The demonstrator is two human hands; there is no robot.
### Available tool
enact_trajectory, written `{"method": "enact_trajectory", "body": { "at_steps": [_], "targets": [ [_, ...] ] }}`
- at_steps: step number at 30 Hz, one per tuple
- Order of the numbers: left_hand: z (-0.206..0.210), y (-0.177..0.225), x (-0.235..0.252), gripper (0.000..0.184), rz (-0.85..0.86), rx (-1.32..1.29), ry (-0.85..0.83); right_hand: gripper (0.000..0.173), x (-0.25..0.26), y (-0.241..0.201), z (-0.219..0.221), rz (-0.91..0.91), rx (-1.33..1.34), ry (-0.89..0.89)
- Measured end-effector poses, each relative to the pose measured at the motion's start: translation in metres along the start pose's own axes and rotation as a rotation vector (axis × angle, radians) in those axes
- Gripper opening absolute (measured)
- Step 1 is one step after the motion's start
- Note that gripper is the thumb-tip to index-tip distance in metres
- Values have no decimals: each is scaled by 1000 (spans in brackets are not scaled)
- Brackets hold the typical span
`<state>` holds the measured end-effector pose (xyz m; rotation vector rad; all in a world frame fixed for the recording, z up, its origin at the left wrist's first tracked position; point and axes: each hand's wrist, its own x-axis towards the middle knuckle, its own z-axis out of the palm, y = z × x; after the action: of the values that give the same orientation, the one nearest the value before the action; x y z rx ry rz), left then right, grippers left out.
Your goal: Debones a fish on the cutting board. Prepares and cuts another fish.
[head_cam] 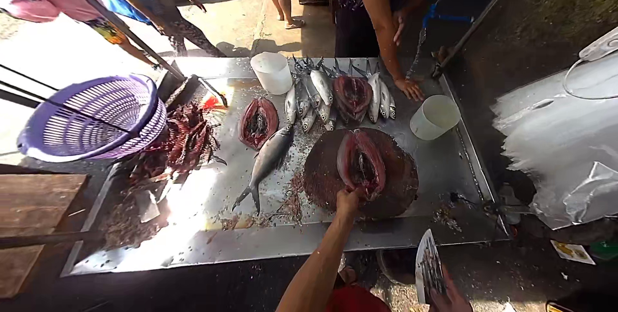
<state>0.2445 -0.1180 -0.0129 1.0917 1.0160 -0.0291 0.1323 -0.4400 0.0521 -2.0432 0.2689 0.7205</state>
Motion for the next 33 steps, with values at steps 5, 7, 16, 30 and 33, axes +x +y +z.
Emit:
{"method": "enact_trajectory", "body": {
  "at_steps": [5,7,16,30,33],
  "targets": [
    [-30,63,48,31,66,-159,10,73,53,-48,14,-85,59,-5],
    [-36,100,66,37,190,-39,30,72,83,-72,26,-123,84,-26],
    [-77,85,109,49,876,1210,-18,69,196,-212,116,-190,-33,-197],
    [-73,68,128,55,944,1411,-274,64,232,-250,162,-135,-423,-157],
    [-72,70,127,55,954,1414,-266,62,240,-254,164,-136,-399,-135]
  ]
}}
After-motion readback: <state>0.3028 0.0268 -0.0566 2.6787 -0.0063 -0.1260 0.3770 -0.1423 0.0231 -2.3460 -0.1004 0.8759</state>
